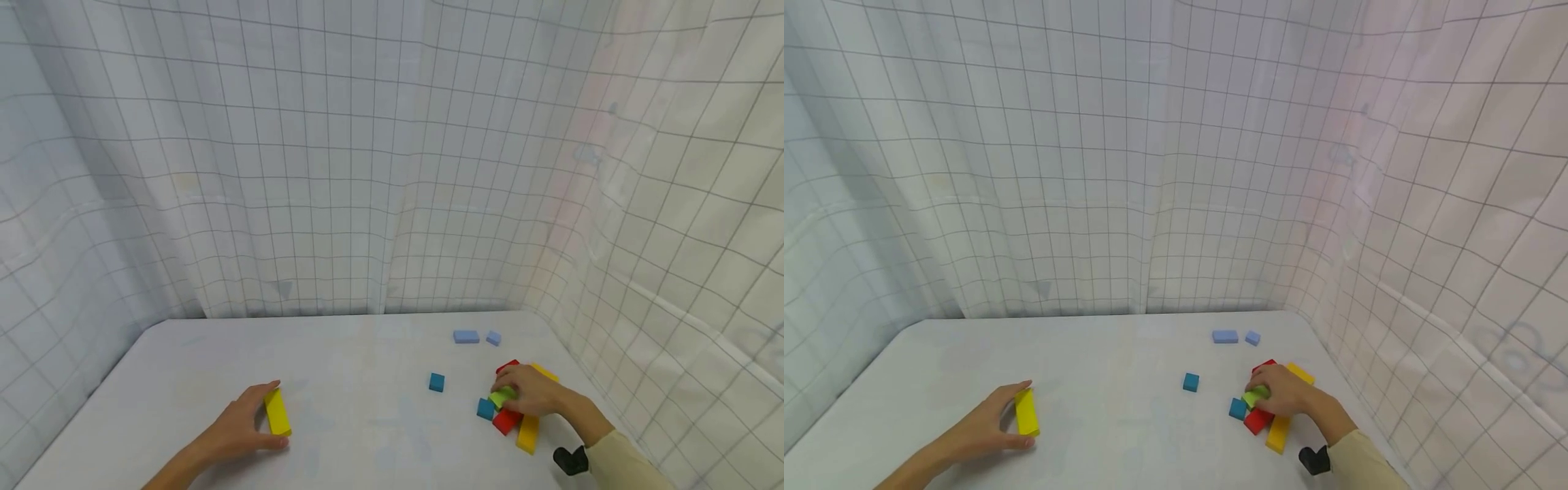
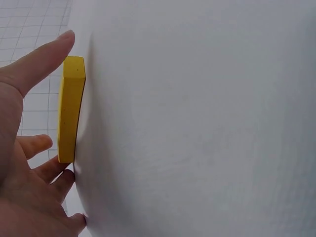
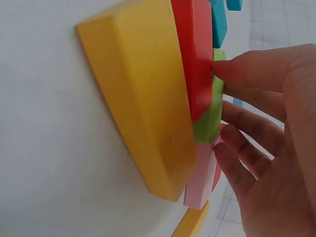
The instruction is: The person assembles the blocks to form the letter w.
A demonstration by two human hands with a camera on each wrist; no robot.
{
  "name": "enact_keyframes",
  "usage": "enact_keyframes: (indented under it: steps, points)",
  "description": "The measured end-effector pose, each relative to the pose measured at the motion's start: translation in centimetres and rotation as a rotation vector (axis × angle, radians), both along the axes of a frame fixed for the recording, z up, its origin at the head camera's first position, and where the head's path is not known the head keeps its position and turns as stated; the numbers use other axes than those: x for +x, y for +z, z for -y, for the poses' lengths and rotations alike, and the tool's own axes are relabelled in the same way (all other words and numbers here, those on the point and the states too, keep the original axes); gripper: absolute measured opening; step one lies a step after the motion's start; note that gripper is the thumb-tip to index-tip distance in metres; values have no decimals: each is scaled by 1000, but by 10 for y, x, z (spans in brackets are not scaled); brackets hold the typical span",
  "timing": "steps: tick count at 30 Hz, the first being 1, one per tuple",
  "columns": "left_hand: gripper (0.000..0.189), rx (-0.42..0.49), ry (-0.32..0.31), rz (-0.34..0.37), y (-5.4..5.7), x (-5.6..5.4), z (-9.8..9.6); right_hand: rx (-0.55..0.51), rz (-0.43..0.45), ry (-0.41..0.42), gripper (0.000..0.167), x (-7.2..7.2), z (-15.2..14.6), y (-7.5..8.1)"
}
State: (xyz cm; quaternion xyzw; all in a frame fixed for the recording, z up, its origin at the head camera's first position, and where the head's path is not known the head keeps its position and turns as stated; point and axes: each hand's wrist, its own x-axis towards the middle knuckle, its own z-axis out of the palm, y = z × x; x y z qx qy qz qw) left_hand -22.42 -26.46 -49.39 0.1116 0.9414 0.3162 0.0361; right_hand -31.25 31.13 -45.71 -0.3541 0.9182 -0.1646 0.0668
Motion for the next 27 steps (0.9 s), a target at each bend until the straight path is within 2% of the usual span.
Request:
enact_keyframes:
  steps: [7,14,21,27]
  points:
    - [104,-19,20,29,1,-5,0,43,34,13,32,-4,2,5]
    - [100,-20,-1,4,2,-7,1,39,101,-20,21,-7,7,6]
    - [100,-9,11,9,1,-8,2,-3,125,-20,23,-9,10,3]
    - [97,1,6,-7,0,-6,2,24,140,-59,26,-7,11,2]
